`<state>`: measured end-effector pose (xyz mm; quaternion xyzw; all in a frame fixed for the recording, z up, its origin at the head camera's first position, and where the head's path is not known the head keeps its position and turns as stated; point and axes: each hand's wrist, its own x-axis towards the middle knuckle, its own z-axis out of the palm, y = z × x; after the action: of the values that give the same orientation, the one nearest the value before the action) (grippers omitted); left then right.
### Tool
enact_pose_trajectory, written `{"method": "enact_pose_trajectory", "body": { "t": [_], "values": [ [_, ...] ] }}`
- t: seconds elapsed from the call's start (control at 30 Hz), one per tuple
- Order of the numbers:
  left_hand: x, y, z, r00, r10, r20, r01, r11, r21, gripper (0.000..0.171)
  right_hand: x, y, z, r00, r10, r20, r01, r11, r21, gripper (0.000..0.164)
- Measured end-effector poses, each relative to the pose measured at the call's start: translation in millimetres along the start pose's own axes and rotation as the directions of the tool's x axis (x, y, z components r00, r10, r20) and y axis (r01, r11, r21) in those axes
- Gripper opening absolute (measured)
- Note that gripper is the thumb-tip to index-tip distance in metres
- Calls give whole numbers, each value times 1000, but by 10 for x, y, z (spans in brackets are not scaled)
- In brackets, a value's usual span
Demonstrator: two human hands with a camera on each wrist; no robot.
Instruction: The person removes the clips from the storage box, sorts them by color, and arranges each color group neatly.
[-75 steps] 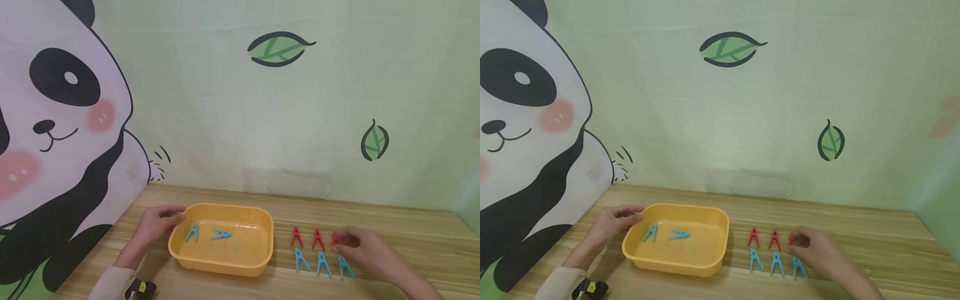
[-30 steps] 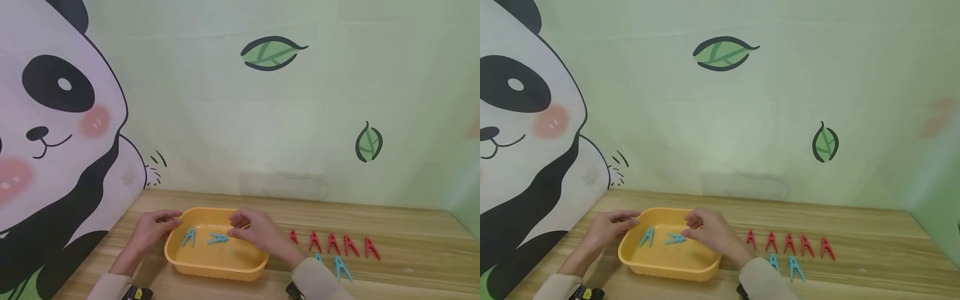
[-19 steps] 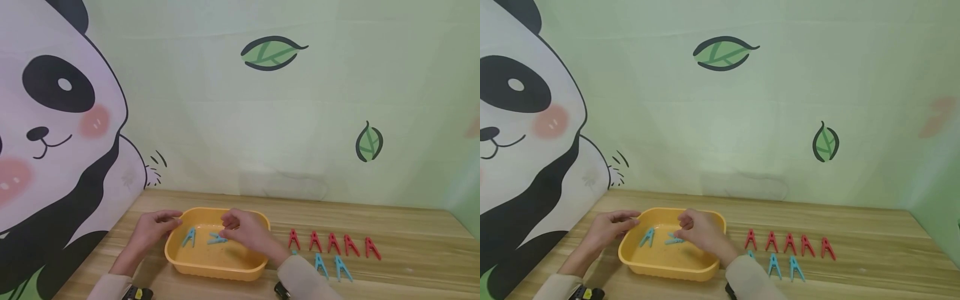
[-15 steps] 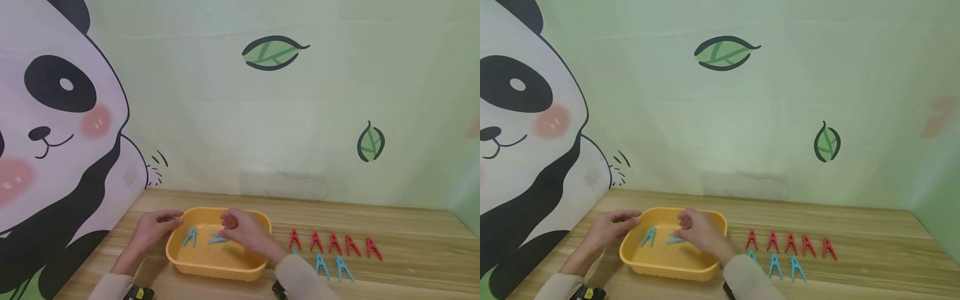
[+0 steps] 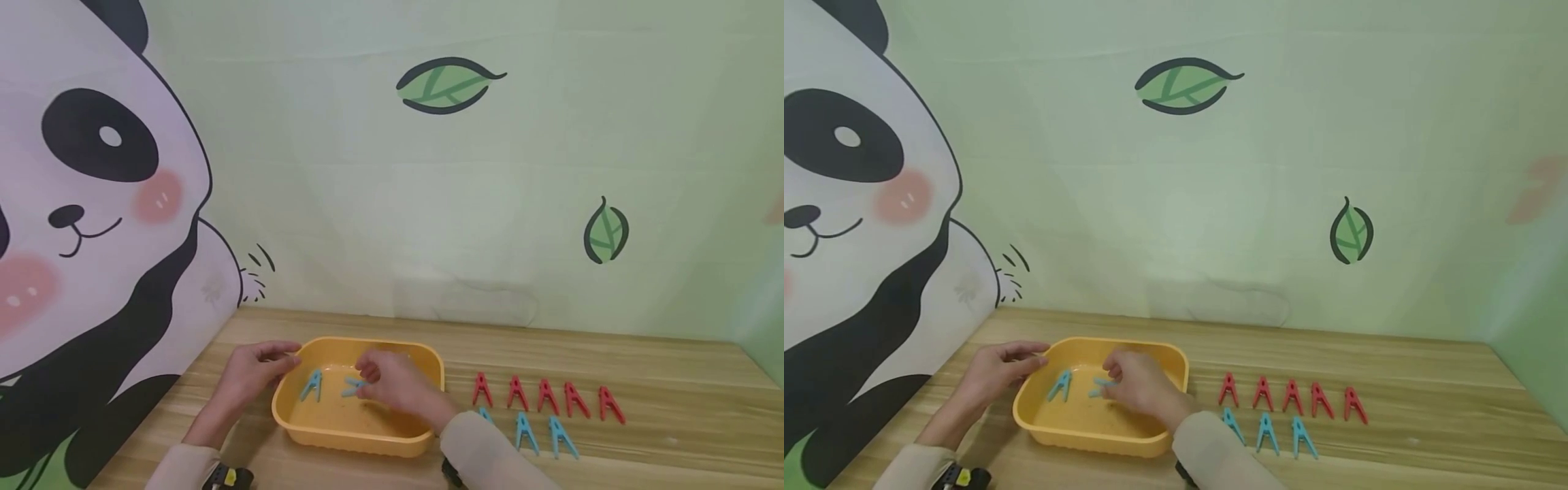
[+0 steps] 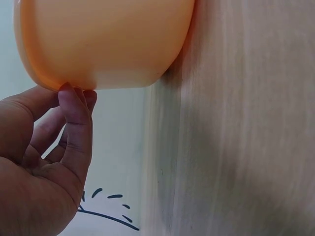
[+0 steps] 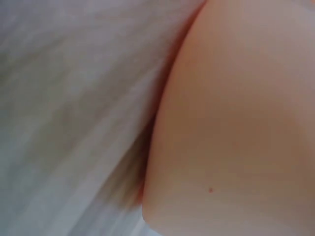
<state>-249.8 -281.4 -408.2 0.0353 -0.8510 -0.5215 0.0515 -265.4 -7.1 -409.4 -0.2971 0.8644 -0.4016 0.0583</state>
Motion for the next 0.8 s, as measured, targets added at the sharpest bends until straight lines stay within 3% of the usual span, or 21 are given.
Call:
{"method": "enact_pose_trajectory", "body": {
  "t": [0.53, 0.8],
  "values": [
    [-1, 10, 0, 1000, 12, 0, -12, 1000, 17, 32, -19, 7, 13, 988, -135, 75, 148, 965, -217, 22],
    [-6, 6, 0, 1000, 17, -5, -17, 1000, 14, 31, -7, 40, 22, 984, -157, 80, 170, 963, -209, 14]
  ]
}}
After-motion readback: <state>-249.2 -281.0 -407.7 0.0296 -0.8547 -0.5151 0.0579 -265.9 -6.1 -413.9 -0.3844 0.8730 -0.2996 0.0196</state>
